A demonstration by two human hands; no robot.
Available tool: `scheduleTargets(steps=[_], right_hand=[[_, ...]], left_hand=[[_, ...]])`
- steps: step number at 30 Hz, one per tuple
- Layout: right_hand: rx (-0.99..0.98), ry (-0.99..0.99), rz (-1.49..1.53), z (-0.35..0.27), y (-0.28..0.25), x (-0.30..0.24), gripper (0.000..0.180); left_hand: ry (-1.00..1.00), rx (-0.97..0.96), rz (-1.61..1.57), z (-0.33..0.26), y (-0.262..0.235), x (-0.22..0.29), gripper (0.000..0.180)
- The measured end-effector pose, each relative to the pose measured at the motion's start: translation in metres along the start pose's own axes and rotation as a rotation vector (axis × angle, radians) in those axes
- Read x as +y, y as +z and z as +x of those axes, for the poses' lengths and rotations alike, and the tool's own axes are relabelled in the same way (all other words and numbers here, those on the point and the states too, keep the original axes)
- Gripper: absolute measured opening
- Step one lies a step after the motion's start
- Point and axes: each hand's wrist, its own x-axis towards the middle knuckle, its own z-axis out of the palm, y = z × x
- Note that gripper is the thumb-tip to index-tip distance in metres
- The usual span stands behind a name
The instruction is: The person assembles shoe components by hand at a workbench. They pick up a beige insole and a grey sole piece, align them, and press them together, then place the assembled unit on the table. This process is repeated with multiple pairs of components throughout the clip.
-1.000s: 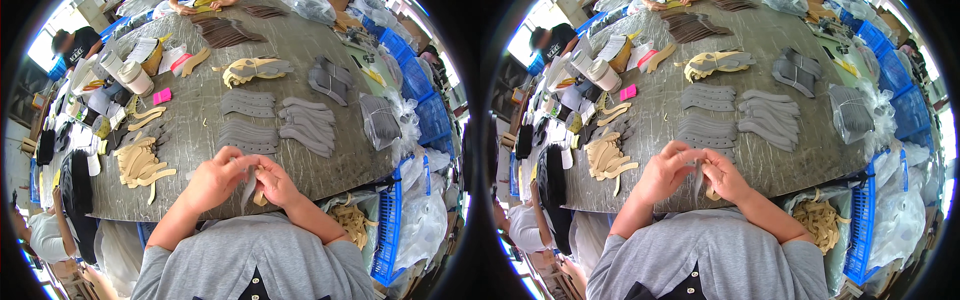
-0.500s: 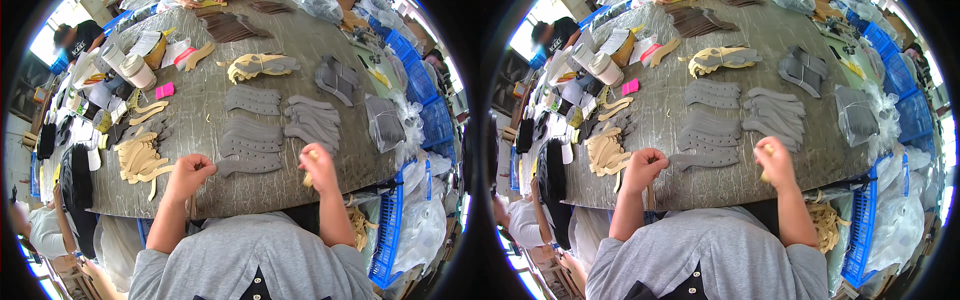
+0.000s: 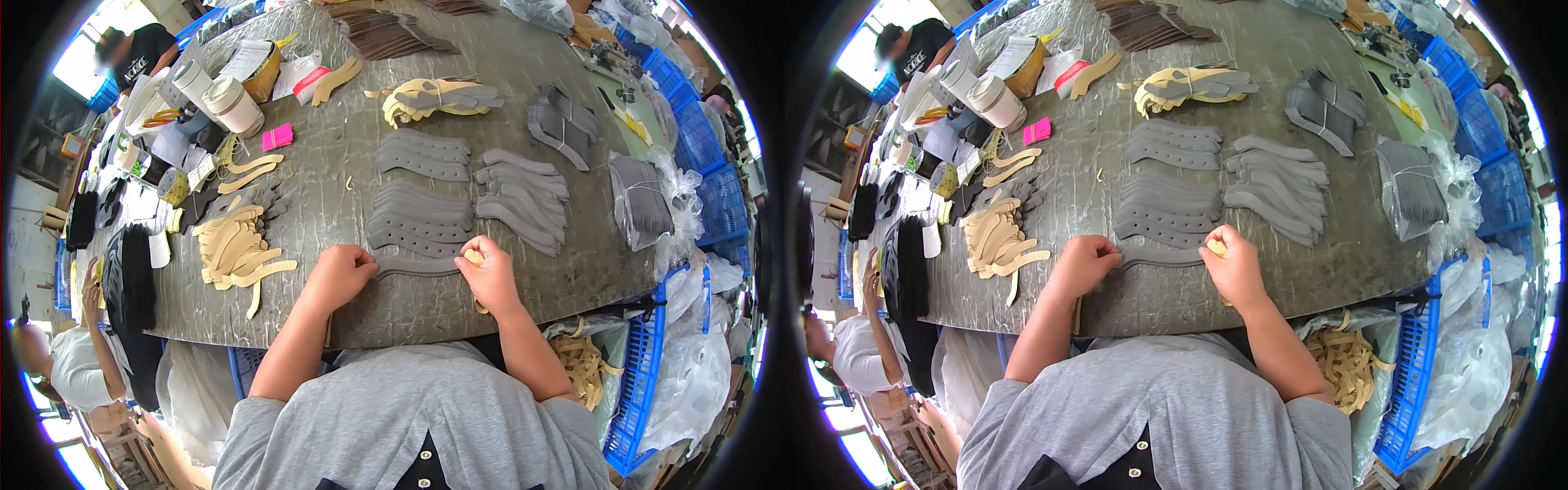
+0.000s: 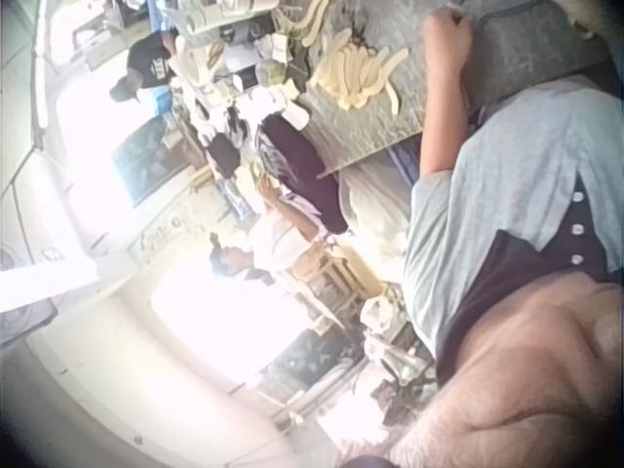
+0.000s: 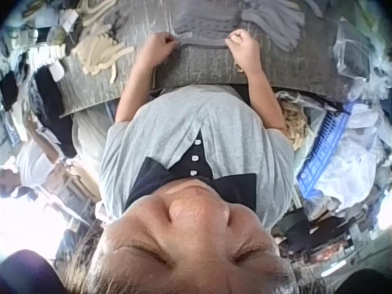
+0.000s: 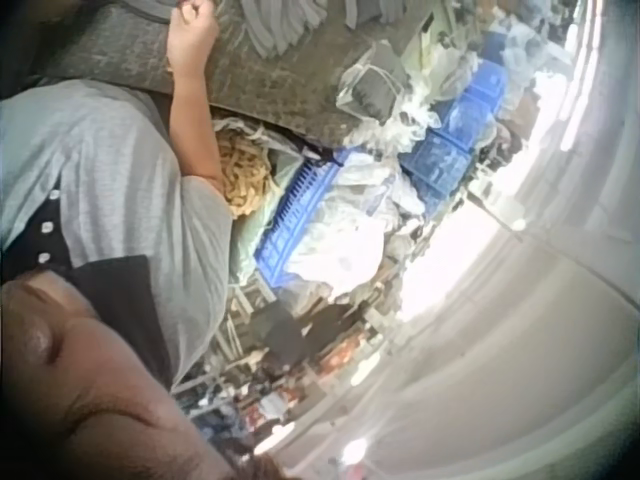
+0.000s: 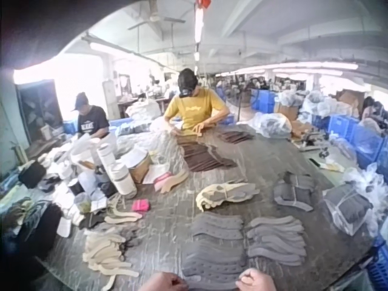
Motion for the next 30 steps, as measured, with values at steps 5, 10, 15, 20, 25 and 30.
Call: scheduleTargets(steps=[5, 10, 15, 20, 25, 30], right_hand=[[0.013, -0.052, -0.083, 0.001, 0.002, 0.002, 0.015], [0.018, -0.040, -0.094, 0.002, 0.001, 0.004, 0.018], [0.000, -0.042, -0.073, 0.001, 0.001, 0.004, 0.015], [0.039, -0.135, -0.366, -0.001, 0.006, 0.000, 0.020], [0.056, -0.147, -0.595, 0.000, -0.006, -0.009, 0.025], [0.086, -0.232, -0.242, -0.002, -0.014, 0.003, 0.027]], left_hand=[[0.017, -0.014, 0.050, 0.002, 0.003, -0.004, 0.018], [0.027, -0.022, 0.084, 0.003, 0.003, -0.004, 0.019], [0.044, -0.018, 0.107, 0.004, 0.005, -0.008, 0.020], [0.050, -0.006, 0.176, 0.002, 0.007, -0.001, 0.019], [0.139, 0.054, 0.256, 0.002, 0.013, -0.008, 0.017], [0.186, 0.089, 0.044, -0.007, 0.010, -0.004, 0.012]])
